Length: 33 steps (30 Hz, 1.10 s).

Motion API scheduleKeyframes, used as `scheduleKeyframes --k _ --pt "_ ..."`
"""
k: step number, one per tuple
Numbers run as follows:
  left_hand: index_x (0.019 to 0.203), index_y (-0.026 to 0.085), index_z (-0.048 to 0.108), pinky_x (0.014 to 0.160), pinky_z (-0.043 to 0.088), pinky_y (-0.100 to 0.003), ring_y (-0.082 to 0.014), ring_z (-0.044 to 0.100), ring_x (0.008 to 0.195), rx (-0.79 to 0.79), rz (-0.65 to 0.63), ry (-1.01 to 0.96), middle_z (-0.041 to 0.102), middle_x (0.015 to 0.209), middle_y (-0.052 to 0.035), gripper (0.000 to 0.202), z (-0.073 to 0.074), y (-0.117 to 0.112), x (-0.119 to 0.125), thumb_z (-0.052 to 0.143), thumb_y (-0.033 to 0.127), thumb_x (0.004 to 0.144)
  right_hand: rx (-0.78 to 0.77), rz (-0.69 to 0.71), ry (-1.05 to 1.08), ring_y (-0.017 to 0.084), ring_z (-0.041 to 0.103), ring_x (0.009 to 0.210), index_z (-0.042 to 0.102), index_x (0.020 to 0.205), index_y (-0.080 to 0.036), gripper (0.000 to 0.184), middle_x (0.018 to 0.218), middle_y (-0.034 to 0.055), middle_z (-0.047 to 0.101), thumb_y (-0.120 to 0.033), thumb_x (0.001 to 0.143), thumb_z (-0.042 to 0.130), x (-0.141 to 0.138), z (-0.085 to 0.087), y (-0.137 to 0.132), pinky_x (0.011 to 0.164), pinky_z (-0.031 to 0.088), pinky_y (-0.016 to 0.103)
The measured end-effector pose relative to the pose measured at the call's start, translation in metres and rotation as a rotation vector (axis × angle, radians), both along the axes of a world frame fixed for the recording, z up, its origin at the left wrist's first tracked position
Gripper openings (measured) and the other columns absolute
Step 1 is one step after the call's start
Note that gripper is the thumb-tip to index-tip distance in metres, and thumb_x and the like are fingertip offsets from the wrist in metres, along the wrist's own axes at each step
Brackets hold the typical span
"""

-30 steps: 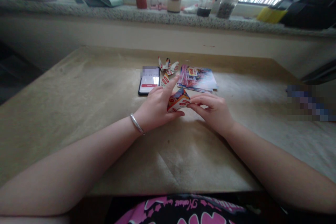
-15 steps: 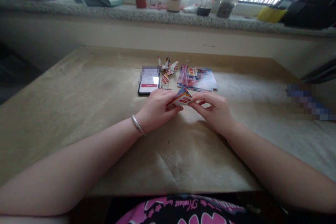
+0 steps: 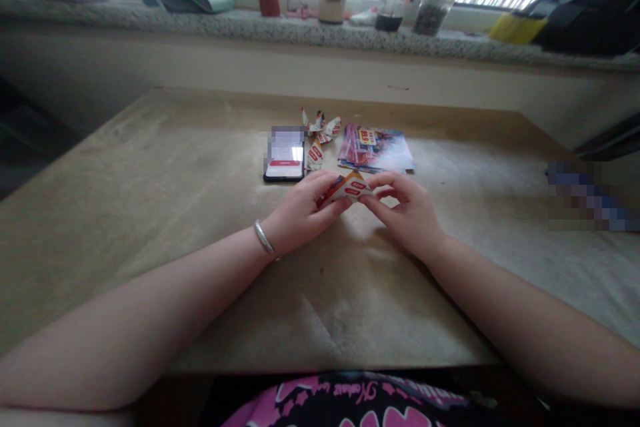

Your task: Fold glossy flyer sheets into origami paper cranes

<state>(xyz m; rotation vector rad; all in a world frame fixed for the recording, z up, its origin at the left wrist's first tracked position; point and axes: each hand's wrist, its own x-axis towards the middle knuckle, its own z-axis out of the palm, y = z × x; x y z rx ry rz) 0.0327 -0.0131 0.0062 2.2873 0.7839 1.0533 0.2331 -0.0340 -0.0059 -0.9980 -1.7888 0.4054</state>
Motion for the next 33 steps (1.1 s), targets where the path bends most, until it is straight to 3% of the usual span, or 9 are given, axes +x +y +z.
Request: scheduleKeyframes --k 5,8,12,21,25,29,33 --pt "0.102 0.017 0.065 0.077 0.049 -0.026 -0.0148 0.061 0.085 -0.121 0.048 -0.166 0.066 0.098 -0.0069 0.037 0.002 -0.003 0.001 0.044 0.046 0.095 0.121 0.009 -0.044 0.014 0.064 0.076 0.064 0.087 -0.024 0.007 0.083 0.0004 0.069 -0.022 0.081 0.067 0.0 0.004 -0.002 0.062 0.054 0.027" --pt "0.095 0.016 0.068 0.069 0.049 -0.024 -0.0137 0.061 0.077 -0.209 0.068 -0.209 0.068 0.089 -0.0057 0.038 0.004 -0.005 0.001 0.048 0.048 0.093 0.199 0.032 -0.067 0.015 0.065 0.08 0.064 0.084 -0.024 0.006 0.086 0.0017 0.07 -0.019 0.081 0.066 0.0 0.008 -0.003 0.072 0.055 0.031" --pt "0.09 0.015 0.07 0.072 0.05 -0.025 -0.0144 0.063 0.078 -0.25 0.086 -0.232 0.071 0.087 -0.0054 0.039 0.007 -0.006 0.001 0.05 0.049 0.092 0.236 0.059 -0.1 0.017 0.067 0.086 0.065 0.083 -0.024 0.006 0.092 0.0038 0.072 -0.018 0.082 0.066 0.0 0.01 -0.004 0.08 0.054 0.035" --pt "0.098 0.018 0.072 0.087 0.05 -0.032 -0.0169 0.062 0.093 -0.003 0.06 -0.182 0.069 0.097 -0.008 0.04 0.011 -0.011 0.0 0.044 0.046 0.095 0.223 -0.045 -0.188 0.017 0.065 0.079 0.062 0.076 -0.024 0.008 0.084 0.0029 0.071 -0.023 0.082 0.066 -0.005 0.015 -0.009 0.074 0.052 0.034" --pt "0.1 0.018 0.071 0.085 0.05 -0.032 -0.0167 0.062 0.09 0.145 0.055 -0.134 0.068 0.095 -0.0073 0.029 0.008 -0.008 0.001 0.061 0.042 0.087 0.24 -0.074 -0.221 0.018 0.064 0.079 0.061 0.074 -0.024 0.009 0.081 0.0024 0.071 -0.024 0.082 0.067 -0.004 0.014 -0.007 0.074 0.051 0.035" --pt "0.094 0.018 0.071 0.08 0.05 -0.03 -0.0145 0.062 0.082 0.169 0.126 -0.146 0.068 0.085 -0.0052 0.014 0.006 -0.006 0.003 0.065 0.027 0.085 0.256 -0.078 -0.24 0.018 0.063 0.077 0.061 0.073 -0.024 0.011 0.079 0.0018 0.071 -0.025 0.081 0.068 -0.004 0.013 -0.006 0.073 0.051 0.035" --pt "0.091 0.017 0.072 0.077 0.05 -0.029 -0.0142 0.062 0.08 0.154 0.132 -0.171 0.069 0.084 -0.0053 0.013 0.007 -0.007 0.004 0.065 0.026 0.084 0.264 -0.068 -0.221 0.018 0.064 0.078 0.059 0.074 -0.024 0.011 0.08 0.002 0.071 -0.024 0.08 0.069 -0.005 0.013 -0.007 0.073 0.051 0.036"
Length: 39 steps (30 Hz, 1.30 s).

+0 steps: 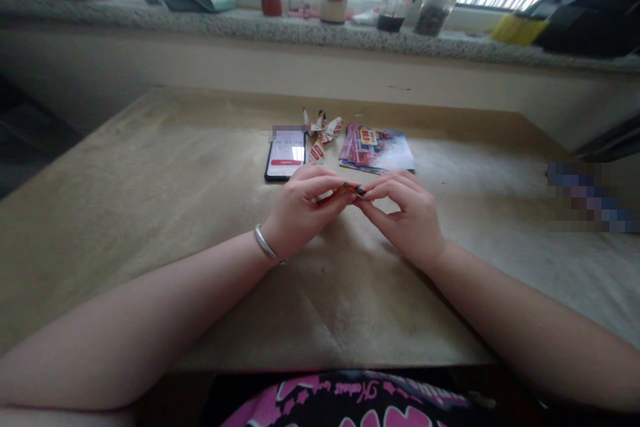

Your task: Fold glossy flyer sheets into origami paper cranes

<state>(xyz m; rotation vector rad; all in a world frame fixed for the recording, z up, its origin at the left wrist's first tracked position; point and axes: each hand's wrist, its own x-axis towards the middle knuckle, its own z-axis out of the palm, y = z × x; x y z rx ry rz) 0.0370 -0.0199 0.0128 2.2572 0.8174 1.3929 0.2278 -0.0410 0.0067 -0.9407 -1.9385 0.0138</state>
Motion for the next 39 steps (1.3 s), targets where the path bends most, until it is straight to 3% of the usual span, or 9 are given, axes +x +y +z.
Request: scheduleKeyframes --k 6,12,24,32,39 --pt "0.089 0.018 0.073 0.077 0.051 -0.028 -0.0137 0.062 0.08 -0.056 -0.054 -0.093 0.069 0.084 -0.0051 0.012 -0.0024 0.0022 -0.0014 0.065 0.027 0.085 -0.052 0.002 0.091 0.018 0.064 0.081 0.058 0.08 -0.024 0.013 0.081 0.0008 0.069 -0.023 0.078 0.071 -0.0005 -0.0022 -0.0012 0.076 0.052 0.036" --pt "0.091 0.022 0.073 0.081 0.051 -0.029 -0.0138 0.063 0.083 -0.033 -0.115 -0.106 0.069 0.084 -0.0038 0.012 -0.005 0.0063 -0.0035 0.065 0.028 0.086 -0.027 0.05 0.038 0.018 0.065 0.085 0.062 0.084 -0.025 0.008 0.085 0.0012 0.072 -0.023 0.08 0.069 0.0004 -0.0018 0.0029 0.082 0.052 0.038" --pt "0.082 0.023 0.07 0.092 0.045 -0.037 -0.015 0.065 0.083 0.126 0.054 -0.01 0.072 0.081 -0.0008 0.013 0.0001 0.0065 -0.005 0.068 0.036 0.083 0.026 0.026 0.027 0.021 0.065 0.091 0.066 0.083 -0.027 0.007 0.084 0.0001 0.074 -0.021 0.083 0.065 0.0062 0.0046 -0.0003 0.087 0.052 0.042" --pt "0.083 0.022 0.069 0.082 0.047 -0.033 -0.0146 0.064 0.078 0.107 0.094 0.039 0.072 0.078 -0.0011 0.014 -0.0014 0.0061 -0.0056 0.066 0.035 0.084 0.06 0.009 0.019 0.02 0.066 0.088 0.066 0.083 -0.027 0.003 0.084 0.0005 0.074 -0.024 0.084 0.065 0.0066 0.0041 0.0014 0.085 0.051 0.041" --pt "0.084 0.02 0.067 0.08 0.048 -0.032 -0.0142 0.064 0.077 0.094 0.041 0.013 0.071 0.081 -0.0019 0.011 -0.0015 0.0047 -0.0063 0.067 0.031 0.084 0.077 0.019 0.013 0.02 0.065 0.09 0.066 0.084 -0.027 0.008 0.084 0.0008 0.074 -0.02 0.083 0.065 0.0058 0.0052 -0.0002 0.085 0.052 0.041"
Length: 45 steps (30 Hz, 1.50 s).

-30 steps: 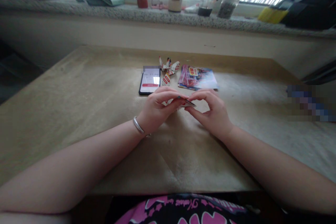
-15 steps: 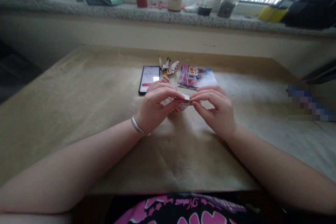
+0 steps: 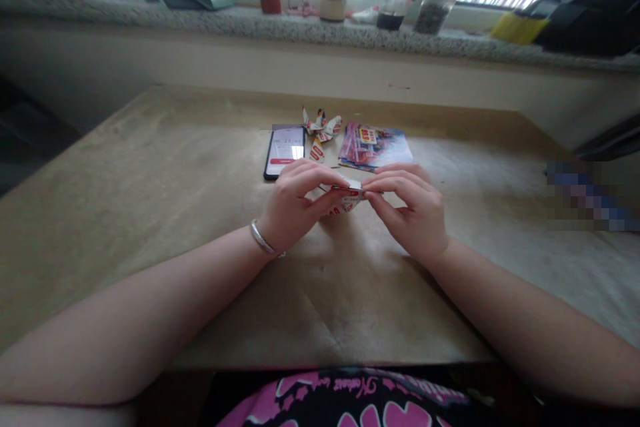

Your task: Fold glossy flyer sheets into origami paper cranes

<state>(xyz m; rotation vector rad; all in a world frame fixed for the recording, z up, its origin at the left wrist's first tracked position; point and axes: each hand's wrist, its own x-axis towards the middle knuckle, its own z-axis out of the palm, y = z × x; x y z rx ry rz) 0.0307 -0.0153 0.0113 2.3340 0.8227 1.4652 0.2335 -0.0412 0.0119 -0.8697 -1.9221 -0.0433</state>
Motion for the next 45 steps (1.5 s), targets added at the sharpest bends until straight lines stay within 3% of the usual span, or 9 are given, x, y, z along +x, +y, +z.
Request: scheduleKeyframes --k 14,28,39,45 --pt "0.085 0.02 0.068 0.079 0.05 -0.031 -0.0142 0.064 0.081 -0.075 -0.048 -0.078 0.071 0.083 -0.0027 0.009 -0.004 0.003 -0.002 0.066 0.028 0.085 -0.12 0.04 0.088 0.019 0.065 0.087 0.064 0.08 -0.025 0.009 0.084 0.0018 0.072 -0.015 0.079 0.064 -0.004 0.0 0.001 0.086 0.051 0.041" --pt "0.084 0.022 0.068 0.079 0.048 -0.031 -0.0133 0.064 0.08 -0.055 -0.071 -0.143 0.071 0.084 -0.0009 0.002 -0.007 0.007 -0.002 0.069 0.02 0.082 -0.122 0.021 0.132 0.02 0.063 0.093 0.063 0.08 -0.024 0.011 0.084 0.0015 0.074 -0.013 0.08 0.064 0.001 0.001 0.0 0.088 0.051 0.041" --pt "0.077 0.02 0.065 0.076 0.046 -0.031 -0.014 0.062 0.076 0.156 0.066 0.079 0.069 0.077 -0.0009 0.008 -0.002 0.01 -0.004 0.068 0.026 0.081 -0.046 -0.045 0.035 0.022 0.063 0.091 0.063 0.081 -0.024 0.01 0.082 0.0012 0.073 -0.014 0.081 0.064 0.001 -0.001 0.001 0.084 0.052 0.04" --pt "0.078 0.021 0.065 0.077 0.042 -0.031 -0.0136 0.059 0.074 0.178 0.137 0.187 0.068 0.076 0.0009 0.006 0.002 0.003 0.001 0.066 0.026 0.082 0.008 -0.044 -0.061 0.021 0.064 0.09 0.064 0.083 -0.023 0.01 0.082 0.0019 0.073 -0.013 0.08 0.065 0.001 -0.001 0.001 0.083 0.053 0.038"
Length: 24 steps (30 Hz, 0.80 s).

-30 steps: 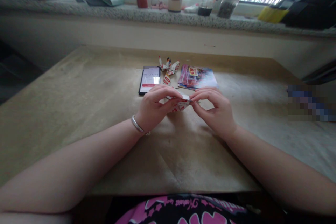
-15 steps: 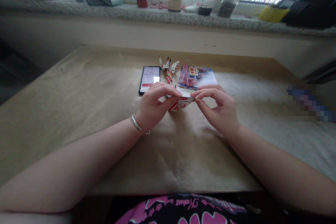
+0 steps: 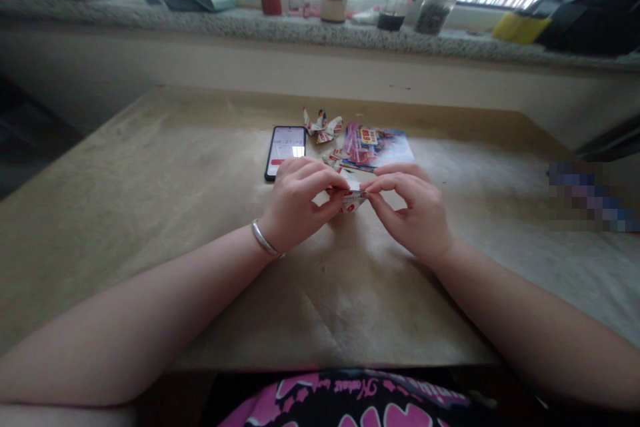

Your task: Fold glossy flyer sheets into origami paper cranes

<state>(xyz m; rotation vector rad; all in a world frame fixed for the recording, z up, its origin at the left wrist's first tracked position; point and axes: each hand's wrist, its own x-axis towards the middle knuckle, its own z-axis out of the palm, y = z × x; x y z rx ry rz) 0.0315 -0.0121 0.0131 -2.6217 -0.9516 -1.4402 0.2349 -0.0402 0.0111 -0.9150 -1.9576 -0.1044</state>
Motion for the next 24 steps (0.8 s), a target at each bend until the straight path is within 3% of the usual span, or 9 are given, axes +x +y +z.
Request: scheduleKeyframes --k 6,14,20,24 --pt "0.08 0.023 0.068 0.078 0.04 -0.031 -0.014 0.057 0.077 0.007 -0.011 0.062 0.068 0.078 0.001 0.014 0.0 0.0 -0.001 0.066 0.036 0.084 -0.012 0.011 -0.013 0.021 0.065 0.09 0.066 0.084 -0.024 0.009 0.083 0.0019 0.073 -0.015 0.08 0.064 -0.002 0.0 -0.002 0.082 0.053 0.038" --pt "0.078 0.022 0.067 0.077 0.04 -0.03 -0.0135 0.056 0.074 -0.005 -0.025 -0.002 0.065 0.075 0.0008 0.013 0.001 -0.001 -0.001 0.066 0.033 0.085 -0.124 0.031 0.095 0.021 0.063 0.093 0.064 0.086 -0.024 0.009 0.086 0.0029 0.071 -0.019 0.078 0.066 -0.006 0.002 -0.003 0.085 0.051 0.039" --pt "0.076 0.023 0.068 0.076 0.039 -0.03 -0.0136 0.055 0.073 0.002 -0.04 -0.008 0.064 0.072 0.0014 0.012 -0.001 -0.001 0.0 0.067 0.032 0.084 -0.252 0.05 0.158 0.019 0.063 0.086 0.058 0.078 -0.023 0.013 0.083 0.0009 0.068 -0.013 0.074 0.063 -0.013 -0.003 -0.003 0.084 0.049 0.038" --pt "0.075 0.024 0.068 0.077 0.039 -0.031 -0.0136 0.055 0.073 -0.01 -0.036 0.007 0.064 0.071 0.0017 0.013 -0.002 0.0 0.001 0.066 0.034 0.084 -0.218 -0.003 0.141 0.021 0.062 0.088 0.057 0.075 -0.023 0.013 0.08 0.0009 0.065 -0.012 0.072 0.062 -0.015 -0.005 -0.003 0.082 0.049 0.038"
